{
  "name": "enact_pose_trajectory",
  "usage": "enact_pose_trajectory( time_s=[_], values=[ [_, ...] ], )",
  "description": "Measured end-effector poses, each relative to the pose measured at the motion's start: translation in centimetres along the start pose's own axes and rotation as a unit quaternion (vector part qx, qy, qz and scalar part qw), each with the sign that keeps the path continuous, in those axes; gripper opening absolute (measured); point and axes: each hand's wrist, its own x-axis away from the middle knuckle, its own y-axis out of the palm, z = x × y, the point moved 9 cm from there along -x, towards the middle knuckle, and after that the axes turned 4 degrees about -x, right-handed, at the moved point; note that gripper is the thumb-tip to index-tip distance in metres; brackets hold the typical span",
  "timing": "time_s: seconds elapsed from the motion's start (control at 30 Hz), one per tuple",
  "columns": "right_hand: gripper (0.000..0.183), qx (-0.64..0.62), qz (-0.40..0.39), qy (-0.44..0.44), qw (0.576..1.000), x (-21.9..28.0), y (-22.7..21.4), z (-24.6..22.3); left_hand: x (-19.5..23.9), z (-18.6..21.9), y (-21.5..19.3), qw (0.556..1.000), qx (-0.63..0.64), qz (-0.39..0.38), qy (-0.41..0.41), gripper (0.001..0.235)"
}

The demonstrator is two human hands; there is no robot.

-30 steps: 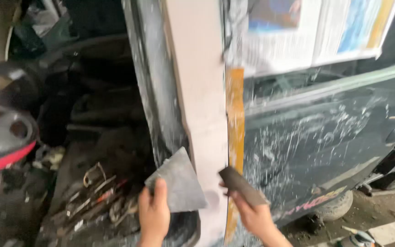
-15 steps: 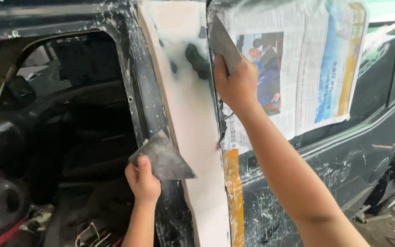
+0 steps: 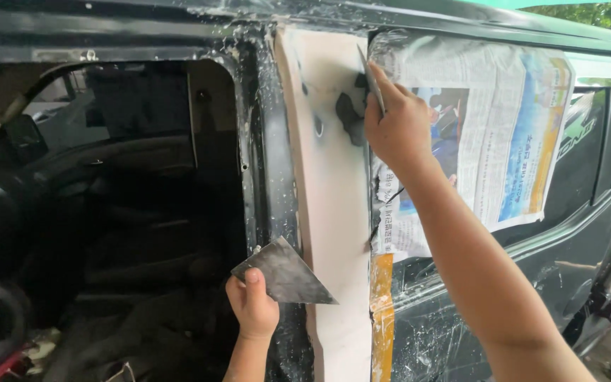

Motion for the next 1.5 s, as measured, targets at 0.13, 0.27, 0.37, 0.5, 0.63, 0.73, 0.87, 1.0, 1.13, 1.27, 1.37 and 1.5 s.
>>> enact_pose_trajectory(
  time_s=[0.13, 0.27, 0.37, 0.5, 0.63, 0.73, 0.87, 1.0, 1.13, 1.27, 1.37, 1.5],
  values=[
    [0.047, 0.035, -0.006, 0.009, 0.999, -0.7, 1.2, 0.7, -0.8, 3.2, 2.6, 0.998, 0.060, 0.010, -0.032, 0.047],
    [0.043, 0.049, 0.029, -0.043, 0.997, -1.3, 1.3, -0.3, -0.4, 3.8, 2.9, 0.998, 0.057, -0.009, -0.017, 0.049],
    [0.022, 0.056, 0.024, -0.004, 0.998, -1.1, 0.7, 0.7, 0.2, 3.8, 3.3, 0.999, 0.040, -0.015, -0.020, 0.050],
    [0.014, -0.019, 0.030, 0.050, 0.998, -0.7, -0.6, 0.9, -0.8, 6.8, 4.7, 1.000, -0.003, -0.021, 0.013, 0.052],
    [0.014, 0.038, 0.021, -0.002, 0.999, -1.9, 0.0, -0.6, -0.3, 5.6, 4.2, 1.000, -0.006, -0.011, 0.010, 0.051],
    [0.028, 0.060, 0.014, 0.001, 0.998, -3.6, 0.7, -1.1, -0.1, 4.8, 3.9, 0.999, -0.028, -0.020, 0.022, 0.053],
    [0.028, 0.120, 0.007, 0.020, 0.993, -5.3, 2.4, 1.3, -0.4, 6.4, 4.6, 0.999, -0.022, -0.027, 0.016, 0.054],
    [0.019, 0.143, 0.050, 0.065, 0.986, -7.2, 2.1, 6.2, -0.2, 7.0, 4.7, 0.999, -0.029, -0.025, 0.011, 0.055],
    [0.023, -0.285, 0.092, 0.249, 0.921, -3.3, -0.5, 6.8, 0.3, 5.3, 3.9, 0.999, -0.052, -0.006, 0.007, 0.056],
    [0.024, -0.150, 0.117, 0.156, 0.969, -1.1, -1.5, 5.1, 0.5, 5.4, 3.7, 0.997, -0.070, -0.007, 0.037, 0.057],
    [0.020, -0.025, 0.078, 0.080, 0.993, -1.5, -0.4, 3.0, 0.2, 6.2, 4.0, 0.995, -0.081, -0.004, 0.055, 0.057],
    [0.014, 0.022, 0.033, 0.057, 0.998, -3.1, 0.3, 1.1, 0.2, 6.7, 4.1, 0.994, -0.084, -0.003, 0.065, 0.057]
  ],
)
